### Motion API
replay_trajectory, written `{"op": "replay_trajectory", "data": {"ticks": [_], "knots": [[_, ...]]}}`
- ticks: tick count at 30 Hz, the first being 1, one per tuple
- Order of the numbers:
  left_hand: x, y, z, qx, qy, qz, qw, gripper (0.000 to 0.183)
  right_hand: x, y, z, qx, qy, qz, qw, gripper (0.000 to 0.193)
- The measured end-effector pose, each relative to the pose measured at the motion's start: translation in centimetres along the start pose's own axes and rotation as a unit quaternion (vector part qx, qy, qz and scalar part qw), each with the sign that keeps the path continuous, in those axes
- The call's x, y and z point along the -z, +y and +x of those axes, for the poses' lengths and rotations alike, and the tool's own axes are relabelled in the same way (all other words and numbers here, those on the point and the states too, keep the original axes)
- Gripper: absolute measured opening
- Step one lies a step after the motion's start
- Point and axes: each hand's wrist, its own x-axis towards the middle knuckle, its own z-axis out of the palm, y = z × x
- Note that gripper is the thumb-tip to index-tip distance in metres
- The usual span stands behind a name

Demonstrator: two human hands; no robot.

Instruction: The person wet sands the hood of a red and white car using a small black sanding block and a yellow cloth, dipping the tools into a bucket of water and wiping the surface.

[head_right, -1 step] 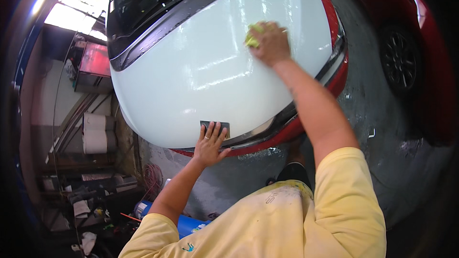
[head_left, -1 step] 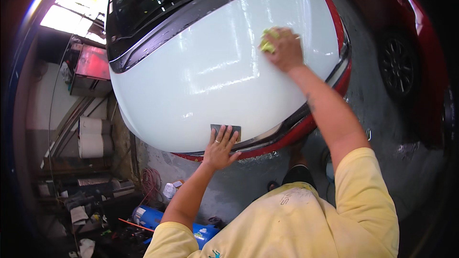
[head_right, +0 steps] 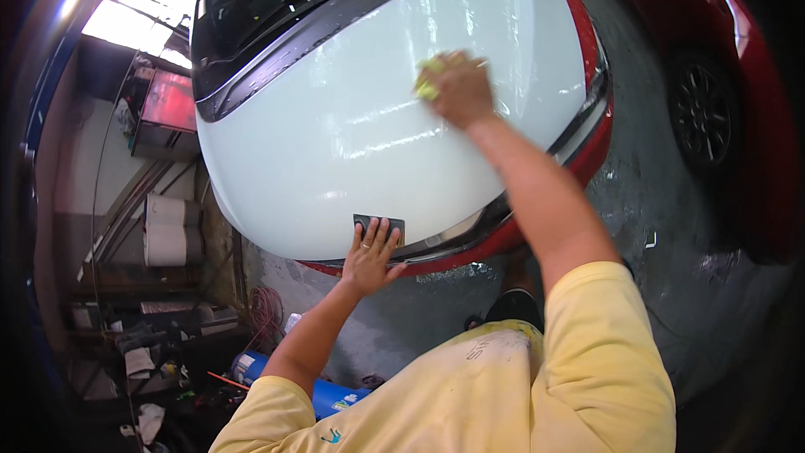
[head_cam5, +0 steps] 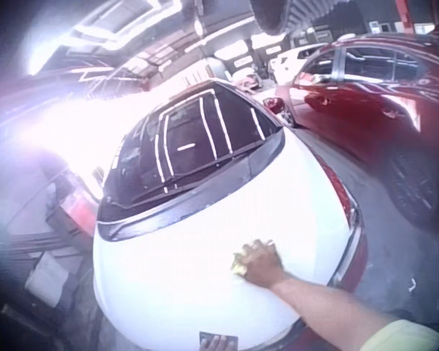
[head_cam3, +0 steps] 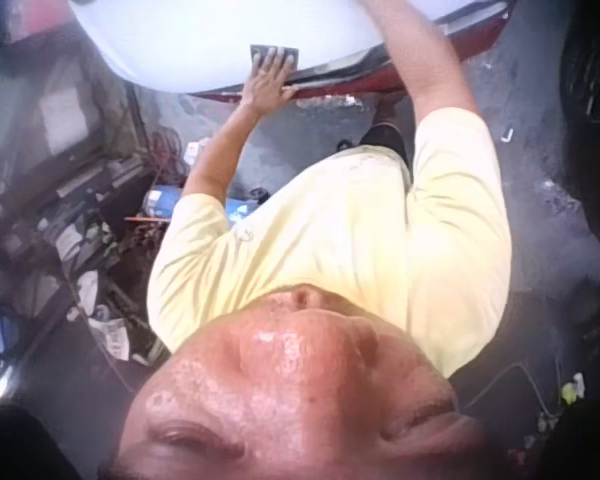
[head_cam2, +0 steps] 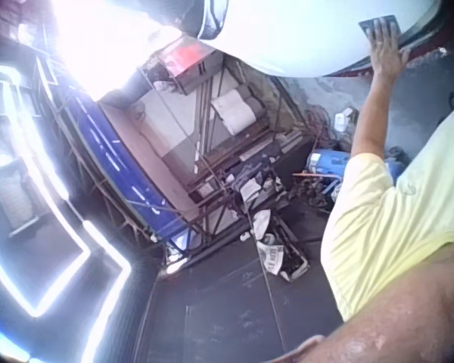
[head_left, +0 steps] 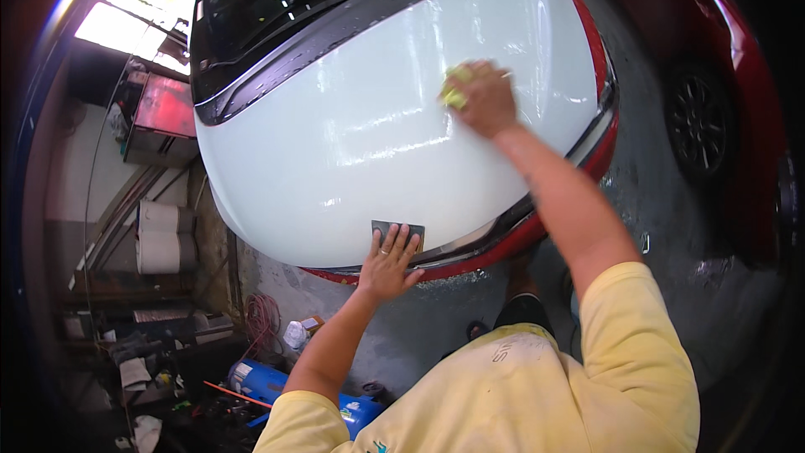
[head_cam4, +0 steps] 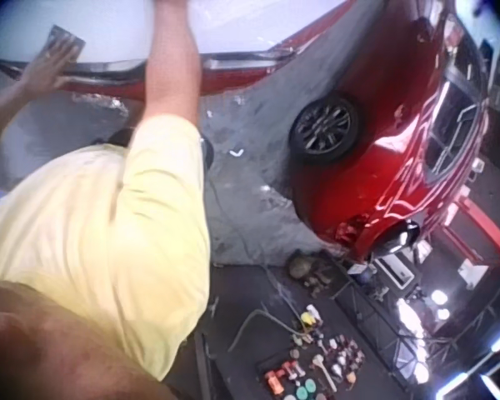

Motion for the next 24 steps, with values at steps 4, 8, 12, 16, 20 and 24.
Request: {"op": "replay_trajectory", "data": {"ticks": [4,8,12,16,20,24], "knots": [[-0.7,2.5,-0.2,0.061,-0.015,-0.011,0.998,0.084,-1.8,-12.3,0.9,0.193,-0.133,0.054,0.971,0.023],[0.2,0.1,-0.7,-0.009,0.026,-0.022,0.999,0.081,-3.6,-12.3,8.6,0.130,-0.176,-0.001,0.976,0.023],[-1.6,-2.2,-4.0,0.053,-0.015,-0.016,0.998,0.078,-3.0,-8.4,6.8,0.257,-0.061,0.010,0.964,0.023],[-3.1,-4.3,-7.0,0.028,0.037,0.041,0.998,0.074,0.3,2.2,1.5,0.146,0.048,0.045,0.987,0.027],[1.7,-8.1,0.7,-0.032,0.000,-0.057,0.998,0.086,4.8,10.8,-3.7,-0.016,0.084,-0.100,0.991,0.033],[9.8,-12.9,19.1,0.063,0.077,-0.051,0.994,0.104,3.7,11.9,-4.9,0.015,0.171,-0.083,0.982,0.037]]}}
